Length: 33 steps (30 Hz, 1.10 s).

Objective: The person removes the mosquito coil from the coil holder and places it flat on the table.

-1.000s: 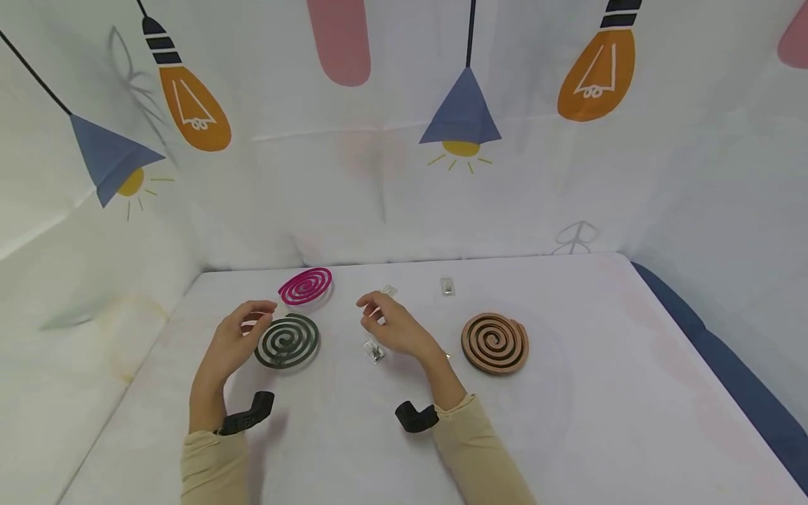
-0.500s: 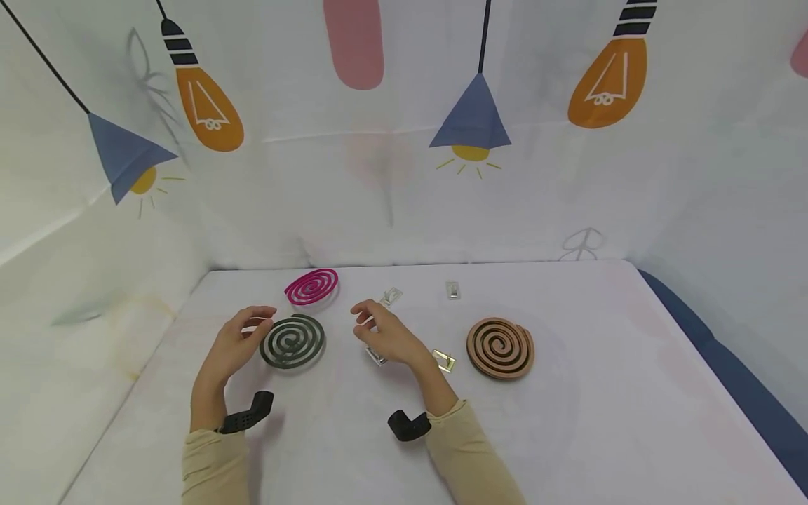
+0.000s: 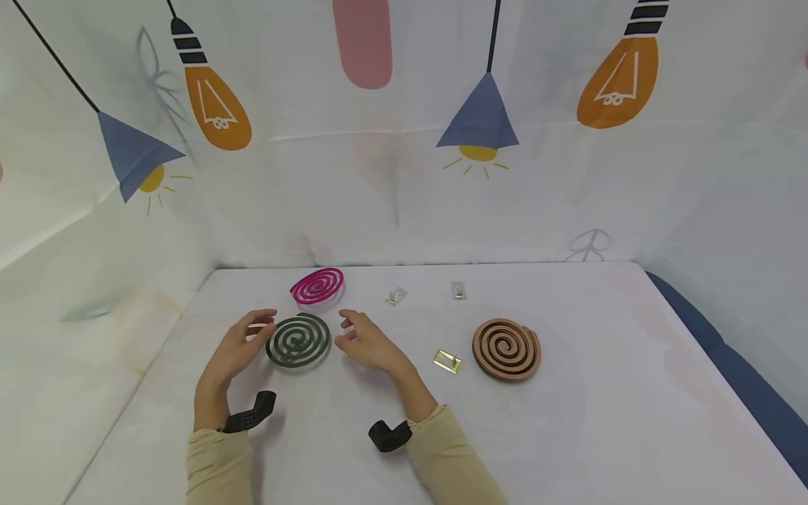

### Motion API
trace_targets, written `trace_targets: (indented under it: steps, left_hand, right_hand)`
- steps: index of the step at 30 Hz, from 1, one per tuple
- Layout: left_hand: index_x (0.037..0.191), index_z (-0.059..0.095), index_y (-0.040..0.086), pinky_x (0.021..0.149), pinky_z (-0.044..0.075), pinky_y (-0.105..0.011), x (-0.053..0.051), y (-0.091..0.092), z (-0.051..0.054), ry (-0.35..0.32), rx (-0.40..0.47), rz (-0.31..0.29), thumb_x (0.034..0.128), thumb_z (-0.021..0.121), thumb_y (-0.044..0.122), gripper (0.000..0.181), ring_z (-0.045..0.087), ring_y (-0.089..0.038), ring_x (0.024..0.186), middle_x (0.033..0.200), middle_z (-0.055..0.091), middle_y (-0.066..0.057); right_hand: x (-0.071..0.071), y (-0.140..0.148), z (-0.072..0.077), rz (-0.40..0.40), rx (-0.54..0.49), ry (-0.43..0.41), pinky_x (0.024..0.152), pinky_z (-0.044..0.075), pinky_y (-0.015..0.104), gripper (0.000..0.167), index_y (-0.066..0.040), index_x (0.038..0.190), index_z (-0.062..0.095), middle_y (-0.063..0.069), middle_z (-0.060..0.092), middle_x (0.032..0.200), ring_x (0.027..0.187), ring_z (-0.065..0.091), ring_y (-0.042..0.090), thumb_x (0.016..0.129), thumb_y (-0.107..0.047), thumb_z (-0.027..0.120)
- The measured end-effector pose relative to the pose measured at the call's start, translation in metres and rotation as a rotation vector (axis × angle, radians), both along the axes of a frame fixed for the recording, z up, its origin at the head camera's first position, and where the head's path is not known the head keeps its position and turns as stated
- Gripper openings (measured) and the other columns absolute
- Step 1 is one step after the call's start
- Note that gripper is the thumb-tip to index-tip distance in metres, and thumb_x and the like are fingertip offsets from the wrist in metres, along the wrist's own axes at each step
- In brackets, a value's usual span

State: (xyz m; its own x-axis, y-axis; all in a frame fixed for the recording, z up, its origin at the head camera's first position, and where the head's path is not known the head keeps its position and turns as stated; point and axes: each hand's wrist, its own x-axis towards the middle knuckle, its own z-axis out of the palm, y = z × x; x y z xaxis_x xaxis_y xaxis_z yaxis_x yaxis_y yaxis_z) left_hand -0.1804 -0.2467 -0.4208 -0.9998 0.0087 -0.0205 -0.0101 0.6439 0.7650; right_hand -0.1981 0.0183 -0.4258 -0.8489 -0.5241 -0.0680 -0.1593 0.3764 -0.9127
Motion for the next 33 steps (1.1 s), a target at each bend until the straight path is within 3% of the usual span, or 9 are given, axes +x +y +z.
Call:
trace_targets:
  steps: [7, 11, 15, 18, 23, 33]
  left_hand:
    - [0.139, 0.041, 0.005, 0.092, 0.048, -0.046, -0.001, 0.000, -0.001, -0.096, 0.015, 0.018, 0.0994, 0.046, 0.025, 0.044, 0.048, -0.039, 0.121, 0.134, 0.046, -0.022]
    - [0.141, 0.037, 0.003, 0.083, 0.054, -0.037, 0.000, 0.001, -0.001, -0.177, 0.095, 0.045, 0.0999, 0.045, 0.024, 0.047, 0.050, -0.037, 0.117, 0.136, 0.042, -0.025]
    - [0.143, 0.034, 0.002, 0.085, 0.055, -0.036, 0.001, 0.003, -0.004, -0.250, 0.164, 0.053, 0.1005, 0.043, 0.025, 0.049, 0.053, -0.034, 0.114, 0.137, 0.041, -0.025]
    - [0.143, 0.033, 0.002, 0.086, 0.055, -0.037, 0.003, 0.003, -0.005, -0.283, 0.188, 0.050, 0.1005, 0.043, 0.026, 0.050, 0.058, -0.028, 0.106, 0.134, 0.042, -0.025]
    - [0.142, 0.035, 0.004, 0.082, 0.055, -0.035, 0.005, 0.002, -0.007, -0.292, 0.189, 0.043, 0.1002, 0.044, 0.027, 0.049, 0.057, -0.024, 0.102, 0.129, 0.044, -0.023]
    - [0.141, 0.039, 0.006, 0.083, 0.054, -0.034, 0.003, 0.003, -0.003, -0.256, 0.130, 0.030, 0.0995, 0.045, 0.030, 0.048, 0.052, -0.028, 0.110, 0.129, 0.045, -0.022]
  right_hand:
    - [-0.002, -0.014, -0.012, -0.031, -0.018, -0.074, 0.082, 0.051, 0.031, 0.058, -0.004, 0.145, 0.031, 0.015, 0.049, 0.131, 0.106, 0.057, 0.022, 0.093, -0.019, 0.054]
    - [-0.004, -0.020, -0.015, -0.035, -0.025, -0.083, 0.076, 0.050, 0.028, 0.059, -0.002, 0.145, 0.031, 0.017, 0.053, 0.126, 0.090, 0.062, 0.019, 0.093, -0.018, 0.055]
    - [-0.004, -0.024, -0.016, -0.047, 0.001, -0.054, 0.075, 0.049, 0.027, 0.058, 0.001, 0.143, 0.032, 0.015, 0.059, 0.118, 0.082, 0.063, 0.015, 0.093, -0.017, 0.055]
    - [-0.002, -0.030, -0.019, -0.056, -0.014, -0.096, 0.070, 0.050, 0.026, 0.058, 0.002, 0.143, 0.032, 0.013, 0.062, 0.106, 0.076, 0.063, 0.014, 0.093, -0.015, 0.055]
    - [0.004, -0.040, -0.023, -0.031, -0.091, -0.175, 0.065, 0.054, 0.027, 0.059, 0.003, 0.144, 0.029, 0.012, 0.063, 0.094, 0.068, 0.063, 0.016, 0.093, -0.011, 0.054]
    - [0.002, -0.042, -0.025, -0.015, -0.140, -0.145, 0.062, 0.050, 0.025, 0.055, 0.000, 0.144, 0.032, 0.013, 0.061, 0.097, 0.069, 0.062, 0.018, 0.095, -0.012, 0.053]
